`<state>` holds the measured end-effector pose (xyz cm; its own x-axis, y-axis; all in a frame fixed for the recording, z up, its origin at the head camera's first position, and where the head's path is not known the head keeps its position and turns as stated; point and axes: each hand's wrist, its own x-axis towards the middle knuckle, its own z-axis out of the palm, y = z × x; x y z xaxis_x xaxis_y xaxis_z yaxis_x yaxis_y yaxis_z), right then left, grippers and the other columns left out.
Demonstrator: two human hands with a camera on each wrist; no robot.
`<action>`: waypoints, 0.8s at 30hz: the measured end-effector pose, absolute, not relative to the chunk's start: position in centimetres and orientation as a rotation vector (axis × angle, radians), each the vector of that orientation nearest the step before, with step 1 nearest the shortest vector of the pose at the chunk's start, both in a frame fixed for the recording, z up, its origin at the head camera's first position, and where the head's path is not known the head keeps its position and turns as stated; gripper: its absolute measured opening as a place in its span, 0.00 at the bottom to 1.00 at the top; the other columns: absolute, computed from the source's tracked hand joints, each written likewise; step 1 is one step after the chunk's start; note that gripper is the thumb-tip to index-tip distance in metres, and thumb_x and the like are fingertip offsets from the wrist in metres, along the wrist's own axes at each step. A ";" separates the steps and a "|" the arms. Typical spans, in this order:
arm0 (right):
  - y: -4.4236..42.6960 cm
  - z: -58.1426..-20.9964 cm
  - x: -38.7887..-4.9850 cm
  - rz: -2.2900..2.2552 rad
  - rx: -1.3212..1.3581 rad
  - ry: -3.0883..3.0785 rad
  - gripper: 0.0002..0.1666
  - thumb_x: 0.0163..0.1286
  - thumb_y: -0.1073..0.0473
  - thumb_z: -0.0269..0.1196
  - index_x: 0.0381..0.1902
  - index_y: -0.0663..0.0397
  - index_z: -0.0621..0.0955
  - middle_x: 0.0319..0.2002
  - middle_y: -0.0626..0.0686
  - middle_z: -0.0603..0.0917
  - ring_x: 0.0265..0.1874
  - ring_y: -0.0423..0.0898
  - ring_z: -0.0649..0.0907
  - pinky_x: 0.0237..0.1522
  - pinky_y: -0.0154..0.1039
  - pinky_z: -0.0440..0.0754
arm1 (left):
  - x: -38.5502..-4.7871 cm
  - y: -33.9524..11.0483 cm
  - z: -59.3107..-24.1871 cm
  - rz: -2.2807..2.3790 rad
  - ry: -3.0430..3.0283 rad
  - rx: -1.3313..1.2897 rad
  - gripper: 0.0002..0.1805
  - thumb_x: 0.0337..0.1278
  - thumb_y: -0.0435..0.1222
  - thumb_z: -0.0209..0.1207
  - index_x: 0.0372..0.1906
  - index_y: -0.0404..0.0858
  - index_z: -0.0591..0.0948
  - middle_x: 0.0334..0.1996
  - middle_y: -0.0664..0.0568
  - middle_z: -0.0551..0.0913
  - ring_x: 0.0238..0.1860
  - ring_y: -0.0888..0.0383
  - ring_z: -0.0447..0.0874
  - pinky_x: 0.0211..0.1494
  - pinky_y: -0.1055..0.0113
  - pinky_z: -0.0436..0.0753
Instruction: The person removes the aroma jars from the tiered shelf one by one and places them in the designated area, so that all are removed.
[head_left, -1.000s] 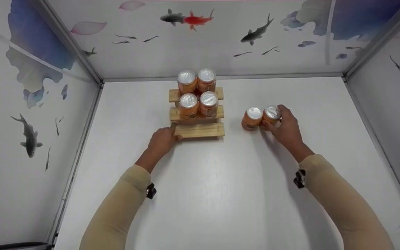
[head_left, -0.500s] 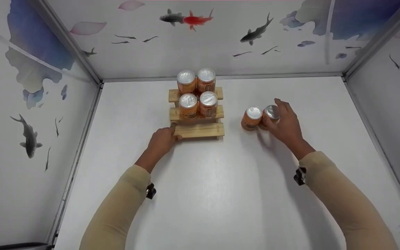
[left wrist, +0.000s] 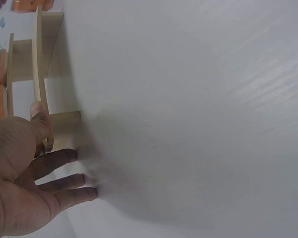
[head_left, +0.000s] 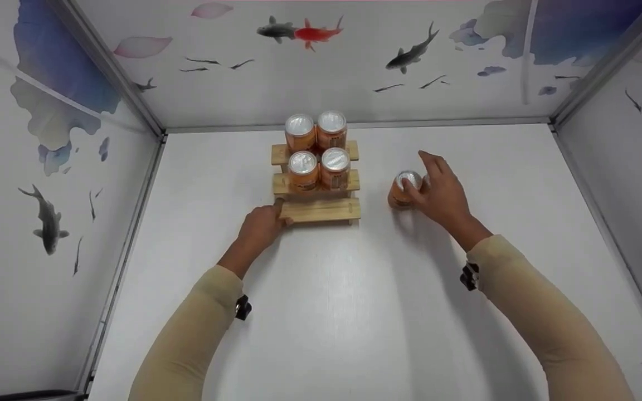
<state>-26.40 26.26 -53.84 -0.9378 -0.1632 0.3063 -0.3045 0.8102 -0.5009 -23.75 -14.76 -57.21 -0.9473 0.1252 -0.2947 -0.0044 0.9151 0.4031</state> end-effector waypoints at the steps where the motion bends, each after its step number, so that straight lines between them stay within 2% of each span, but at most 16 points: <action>1: 26.0 -53.8 -26.4 0.829 0.368 -2.744 0.44 0.81 0.45 0.68 0.84 0.61 0.68 0.75 0.70 0.76 0.71 0.69 0.80 0.69 0.68 0.79 | -23.7 -14.8 -57.2 0.583 2.759 0.091 0.38 0.84 0.51 0.60 0.86 0.37 0.67 0.68 0.34 0.86 0.71 0.37 0.85 0.72 0.44 0.83; 13: 22.9 -53.1 -26.7 0.910 0.431 -2.736 0.46 0.79 0.43 0.70 0.85 0.57 0.68 0.75 0.65 0.77 0.71 0.66 0.82 0.70 0.65 0.81 | -23.6 -14.8 -57.1 0.612 2.765 0.109 0.38 0.84 0.51 0.59 0.86 0.36 0.67 0.69 0.33 0.85 0.72 0.37 0.84 0.72 0.43 0.82; 17: 21.8 -52.9 -26.9 0.920 0.448 -2.737 0.47 0.78 0.42 0.70 0.84 0.58 0.68 0.76 0.65 0.77 0.71 0.66 0.83 0.70 0.64 0.82 | -23.6 -14.9 -57.2 0.588 2.796 0.156 0.39 0.83 0.52 0.60 0.84 0.34 0.68 0.64 0.32 0.88 0.67 0.37 0.88 0.68 0.44 0.85; 21: 20.7 -52.9 -27.0 0.898 0.462 -2.748 0.48 0.78 0.41 0.70 0.84 0.58 0.68 0.76 0.65 0.78 0.64 0.66 0.86 0.69 0.63 0.83 | -23.6 -15.0 -57.3 0.585 2.815 0.180 0.40 0.82 0.52 0.60 0.84 0.33 0.69 0.62 0.31 0.89 0.66 0.37 0.89 0.67 0.44 0.86; 24: 19.9 -52.8 -27.0 0.890 0.478 -2.763 0.49 0.78 0.39 0.70 0.85 0.57 0.68 0.76 0.64 0.78 0.62 0.66 0.87 0.68 0.63 0.83 | -23.5 -15.0 -57.4 0.592 2.807 0.166 0.40 0.82 0.53 0.60 0.84 0.34 0.68 0.63 0.31 0.88 0.67 0.37 0.88 0.68 0.44 0.85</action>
